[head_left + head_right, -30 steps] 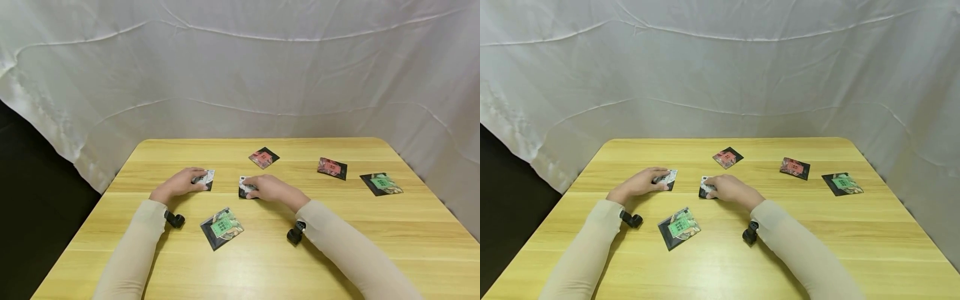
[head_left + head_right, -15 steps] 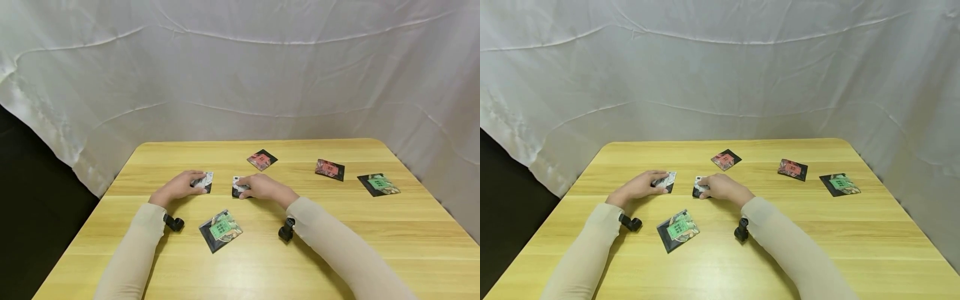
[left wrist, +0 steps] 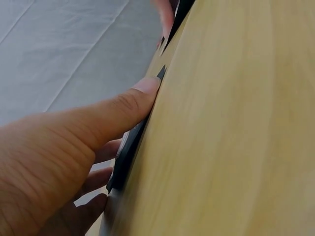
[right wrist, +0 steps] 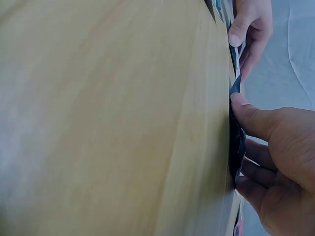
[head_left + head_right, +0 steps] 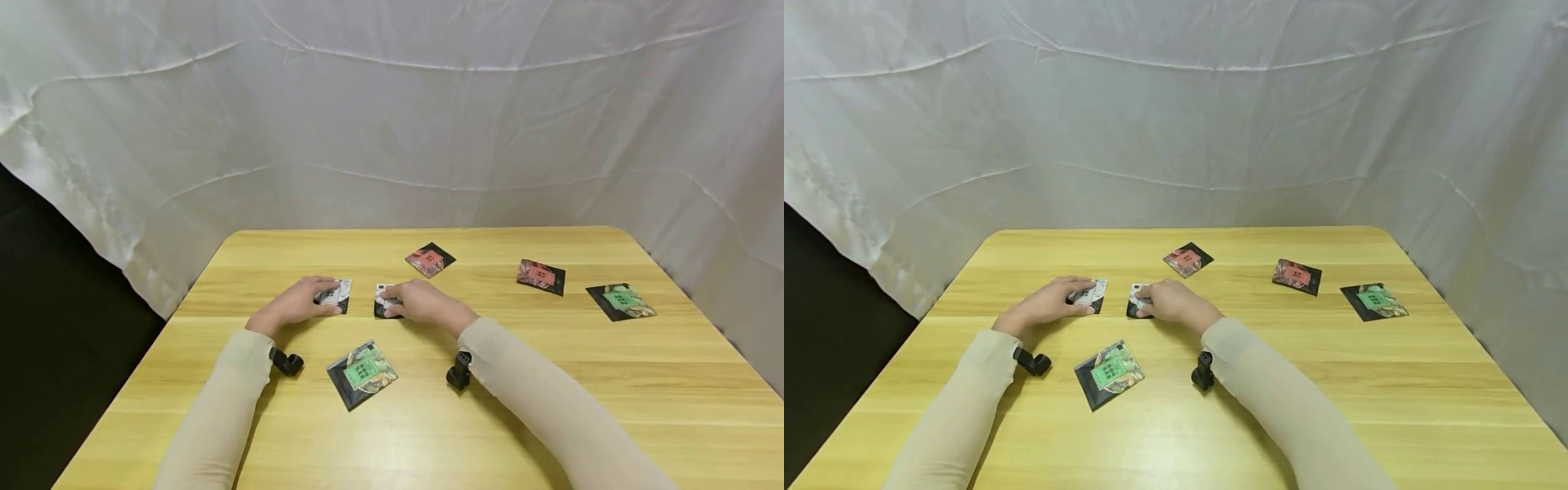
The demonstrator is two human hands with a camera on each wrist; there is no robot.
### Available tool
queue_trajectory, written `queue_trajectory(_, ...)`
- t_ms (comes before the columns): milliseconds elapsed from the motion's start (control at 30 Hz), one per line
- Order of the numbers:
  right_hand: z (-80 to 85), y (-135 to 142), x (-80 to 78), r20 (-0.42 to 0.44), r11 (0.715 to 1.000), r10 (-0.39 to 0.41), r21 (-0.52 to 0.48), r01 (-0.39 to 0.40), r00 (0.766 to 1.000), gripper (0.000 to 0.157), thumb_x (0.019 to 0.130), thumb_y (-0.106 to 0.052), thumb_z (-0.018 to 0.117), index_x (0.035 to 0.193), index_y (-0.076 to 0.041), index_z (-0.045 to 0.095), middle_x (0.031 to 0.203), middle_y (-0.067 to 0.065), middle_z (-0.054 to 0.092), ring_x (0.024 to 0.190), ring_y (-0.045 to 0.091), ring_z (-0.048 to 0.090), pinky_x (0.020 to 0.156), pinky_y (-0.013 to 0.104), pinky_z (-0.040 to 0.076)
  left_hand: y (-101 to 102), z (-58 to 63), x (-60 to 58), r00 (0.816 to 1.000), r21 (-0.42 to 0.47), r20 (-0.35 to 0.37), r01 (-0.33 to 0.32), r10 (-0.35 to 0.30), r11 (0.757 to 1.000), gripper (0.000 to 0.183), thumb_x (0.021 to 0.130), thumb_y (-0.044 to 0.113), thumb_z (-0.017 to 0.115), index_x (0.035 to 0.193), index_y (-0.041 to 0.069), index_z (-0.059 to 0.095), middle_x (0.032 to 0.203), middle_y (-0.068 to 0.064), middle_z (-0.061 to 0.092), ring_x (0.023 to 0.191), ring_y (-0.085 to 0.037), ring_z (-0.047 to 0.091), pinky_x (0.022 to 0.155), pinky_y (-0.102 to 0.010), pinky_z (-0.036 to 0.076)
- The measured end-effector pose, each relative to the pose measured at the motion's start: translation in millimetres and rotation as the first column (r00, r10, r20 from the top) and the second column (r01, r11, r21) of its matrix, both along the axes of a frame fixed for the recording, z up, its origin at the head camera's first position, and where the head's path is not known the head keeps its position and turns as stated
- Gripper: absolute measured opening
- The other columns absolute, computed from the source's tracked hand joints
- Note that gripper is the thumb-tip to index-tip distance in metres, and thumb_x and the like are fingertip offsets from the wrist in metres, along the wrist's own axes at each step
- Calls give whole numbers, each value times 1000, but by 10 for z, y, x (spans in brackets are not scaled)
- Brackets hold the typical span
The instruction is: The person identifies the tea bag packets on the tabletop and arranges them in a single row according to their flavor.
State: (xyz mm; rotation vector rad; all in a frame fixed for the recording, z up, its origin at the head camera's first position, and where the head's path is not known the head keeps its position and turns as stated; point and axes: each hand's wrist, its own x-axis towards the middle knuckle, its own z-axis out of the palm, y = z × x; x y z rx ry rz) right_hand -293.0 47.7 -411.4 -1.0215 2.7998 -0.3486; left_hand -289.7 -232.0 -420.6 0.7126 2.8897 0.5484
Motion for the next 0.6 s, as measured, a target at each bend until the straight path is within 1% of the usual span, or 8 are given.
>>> queue_trajectory(267, 4, -75, -40, -3, 1000, -8, 6, 8, 1000, 48, 85, -44, 54, 128, -24, 49, 129, -2, 48, 117, 18, 44, 97, 33, 36, 40, 37, 2, 1000, -7, -11, 0, 0, 1000, 70, 80, 52, 58, 136, 13, 39, 139, -10, 35, 127, -31, 27, 104, -47, 22)
queue_trajectory(433, 14, -108, -64, 9, 1000, -11, -2, 11, 1000, 49, 85, -44, 54, 129, -23, 49, 130, -2, 47, 119, 19, 43, 99, 33, 35, 56, 40, -16, 1000, -15, 1, -16, 16, 1000, 70, 79, 52, 58, 136, 16, 39, 139, -9, 34, 127, -30, 27, 104, -46, 22)
queue_trajectory(600, 0, -155, -98, -2, 1000, -2, -3, 2, 1000, 49, 86, -44, 53, 129, -22, 49, 129, -1, 49, 118, 18, 44, 98, 32, 35, 67, 41, -29, 1000, -23, -4, -19, 19, 1000, 70, 79, 52, 59, 136, 15, 40, 138, -9, 35, 127, -30, 28, 104, -46, 23)
